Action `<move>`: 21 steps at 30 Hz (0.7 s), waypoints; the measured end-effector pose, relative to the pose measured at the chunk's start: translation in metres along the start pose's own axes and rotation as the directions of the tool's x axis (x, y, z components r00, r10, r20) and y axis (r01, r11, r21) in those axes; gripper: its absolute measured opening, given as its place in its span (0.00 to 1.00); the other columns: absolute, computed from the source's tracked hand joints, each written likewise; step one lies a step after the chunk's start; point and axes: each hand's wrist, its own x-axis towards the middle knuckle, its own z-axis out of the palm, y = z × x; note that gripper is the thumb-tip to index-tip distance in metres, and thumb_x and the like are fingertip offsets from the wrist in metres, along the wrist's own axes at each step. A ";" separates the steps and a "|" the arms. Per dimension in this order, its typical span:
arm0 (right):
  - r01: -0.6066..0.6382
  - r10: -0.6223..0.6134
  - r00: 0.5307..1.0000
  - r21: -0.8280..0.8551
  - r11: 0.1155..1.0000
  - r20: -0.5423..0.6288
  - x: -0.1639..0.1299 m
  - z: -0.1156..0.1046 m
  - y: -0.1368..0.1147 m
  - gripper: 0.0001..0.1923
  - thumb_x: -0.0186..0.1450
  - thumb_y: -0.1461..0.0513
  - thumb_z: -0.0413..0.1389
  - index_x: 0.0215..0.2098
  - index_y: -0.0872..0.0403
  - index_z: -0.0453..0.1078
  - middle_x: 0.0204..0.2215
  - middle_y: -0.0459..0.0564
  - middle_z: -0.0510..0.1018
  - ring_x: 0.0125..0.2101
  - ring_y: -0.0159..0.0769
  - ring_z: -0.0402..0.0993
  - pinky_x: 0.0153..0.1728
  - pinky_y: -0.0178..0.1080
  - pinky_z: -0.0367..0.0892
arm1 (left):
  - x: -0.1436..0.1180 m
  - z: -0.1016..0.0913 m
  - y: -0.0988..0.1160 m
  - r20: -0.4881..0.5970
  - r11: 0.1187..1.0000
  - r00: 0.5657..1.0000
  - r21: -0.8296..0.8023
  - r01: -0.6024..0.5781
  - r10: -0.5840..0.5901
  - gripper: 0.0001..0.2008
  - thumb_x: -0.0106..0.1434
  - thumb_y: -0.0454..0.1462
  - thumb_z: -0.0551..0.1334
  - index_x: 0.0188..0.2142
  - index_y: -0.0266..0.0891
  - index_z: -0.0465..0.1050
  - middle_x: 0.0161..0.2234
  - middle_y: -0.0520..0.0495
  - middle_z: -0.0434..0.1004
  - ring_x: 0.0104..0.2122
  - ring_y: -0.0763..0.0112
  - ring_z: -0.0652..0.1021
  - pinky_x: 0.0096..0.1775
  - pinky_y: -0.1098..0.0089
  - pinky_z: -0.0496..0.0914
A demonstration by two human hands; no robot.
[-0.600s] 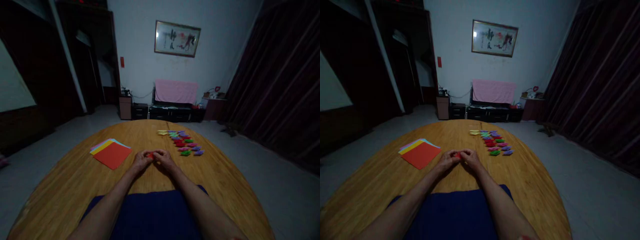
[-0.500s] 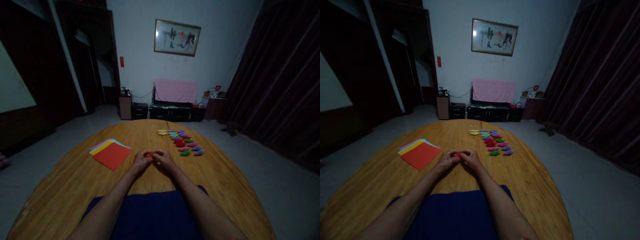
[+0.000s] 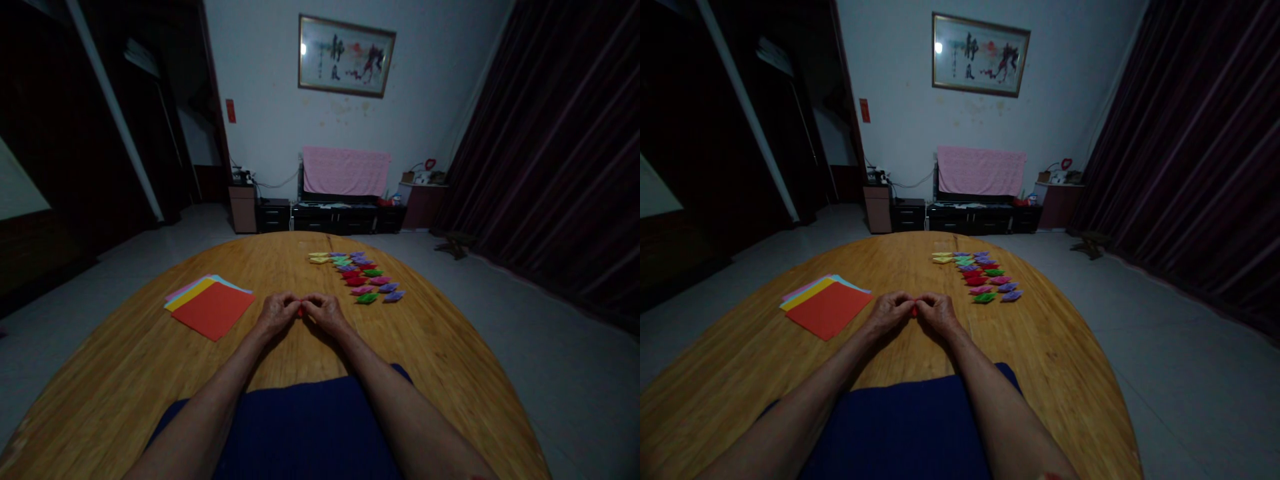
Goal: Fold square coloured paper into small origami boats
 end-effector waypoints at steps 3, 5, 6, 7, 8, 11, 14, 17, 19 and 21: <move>0.003 -0.003 1.000 0.002 1.000 0.004 0.002 -0.001 0.002 0.07 0.52 0.60 0.60 0.24 0.55 0.77 0.21 0.46 0.77 0.24 0.32 0.70 0.26 0.32 0.64 | 0.002 -0.002 -0.005 0.050 1.000 0.999 -0.006 -0.007 0.007 0.08 0.53 0.40 0.63 0.24 0.38 0.78 0.22 0.48 0.77 0.23 0.69 0.75 0.26 0.72 0.65; -0.013 0.013 1.000 0.014 1.000 0.003 0.002 -0.001 0.003 0.07 0.52 0.60 0.60 0.24 0.55 0.77 0.21 0.46 0.77 0.24 0.32 0.71 0.26 0.32 0.64 | 0.002 -0.004 -0.006 0.046 1.000 0.999 -0.022 0.010 -0.009 0.08 0.53 0.40 0.64 0.25 0.38 0.78 0.22 0.48 0.78 0.24 0.68 0.76 0.26 0.72 0.66; -0.034 0.034 0.999 0.028 0.999 -0.002 0.002 0.000 0.003 0.07 0.52 0.60 0.60 0.24 0.55 0.77 0.22 0.47 0.77 0.25 0.32 0.71 0.26 0.32 0.64 | 0.002 -0.004 -0.006 0.043 0.999 0.999 -0.027 0.019 -0.017 0.08 0.53 0.40 0.64 0.26 0.38 0.78 0.22 0.48 0.78 0.24 0.68 0.76 0.27 0.72 0.66; -0.062 0.062 0.998 0.048 0.997 -0.008 0.002 0.000 0.003 0.07 0.52 0.60 0.60 0.25 0.55 0.76 0.22 0.47 0.77 0.25 0.32 0.72 0.25 0.32 0.64 | 0.001 -0.004 -0.006 0.041 0.999 0.999 -0.029 0.026 -0.025 0.08 0.53 0.40 0.64 0.26 0.38 0.78 0.22 0.47 0.78 0.24 0.67 0.76 0.27 0.72 0.66; -0.094 0.095 0.995 0.075 0.993 -0.016 0.001 0.001 0.003 0.07 0.52 0.59 0.61 0.25 0.55 0.76 0.22 0.47 0.77 0.25 0.32 0.72 0.25 0.32 0.64 | 0.001 -0.004 -0.005 0.039 0.999 0.999 -0.032 0.033 -0.032 0.08 0.52 0.40 0.64 0.26 0.37 0.79 0.22 0.47 0.78 0.24 0.67 0.77 0.27 0.72 0.66; -0.167 0.175 0.984 0.180 0.969 -0.029 -0.002 0.005 0.000 0.07 0.51 0.59 0.62 0.25 0.55 0.75 0.22 0.47 0.76 0.25 0.32 0.72 0.25 0.32 0.65 | -0.001 -0.003 -0.001 0.015 0.997 0.998 -0.052 0.054 -0.054 0.08 0.51 0.40 0.65 0.25 0.37 0.79 0.21 0.47 0.78 0.22 0.68 0.76 0.25 0.72 0.65; -0.187 0.201 0.979 0.276 0.943 -0.024 -0.005 0.009 -0.006 0.08 0.50 0.59 0.63 0.25 0.55 0.75 0.22 0.46 0.75 0.24 0.31 0.71 0.26 0.32 0.66 | -0.003 -0.001 0.005 -0.010 0.992 0.996 -0.091 0.092 -0.093 0.08 0.50 0.40 0.65 0.25 0.36 0.79 0.20 0.47 0.77 0.20 0.70 0.74 0.23 0.73 0.63; -0.194 0.217 0.975 0.311 0.930 -0.039 -0.006 0.010 -0.011 0.08 0.48 0.59 0.64 0.25 0.56 0.74 0.20 0.45 0.73 0.22 0.29 0.68 0.25 0.33 0.67 | -0.003 0.001 0.012 -0.032 0.982 0.990 -0.133 0.133 -0.138 0.08 0.49 0.40 0.66 0.25 0.36 0.78 0.18 0.49 0.75 0.18 0.71 0.72 0.22 0.73 0.62; -0.203 0.232 0.971 0.317 0.927 -0.058 -0.005 0.009 -0.015 0.09 0.48 0.59 0.64 0.26 0.56 0.74 0.19 0.45 0.73 0.20 0.29 0.68 0.23 0.33 0.65 | -0.003 0.000 0.014 -0.066 0.976 0.984 -0.157 0.153 -0.165 0.08 0.48 0.40 0.66 0.24 0.36 0.78 0.17 0.51 0.73 0.17 0.72 0.71 0.21 0.73 0.62; -0.199 0.233 0.969 0.301 0.933 -0.083 -0.003 0.007 -0.016 0.10 0.48 0.58 0.64 0.26 0.55 0.73 0.19 0.45 0.74 0.19 0.30 0.68 0.22 0.33 0.63 | 0.000 -0.002 0.014 -0.111 0.969 0.976 -0.181 0.167 -0.188 0.09 0.46 0.40 0.67 0.24 0.36 0.77 0.16 0.52 0.72 0.17 0.73 0.70 0.21 0.73 0.62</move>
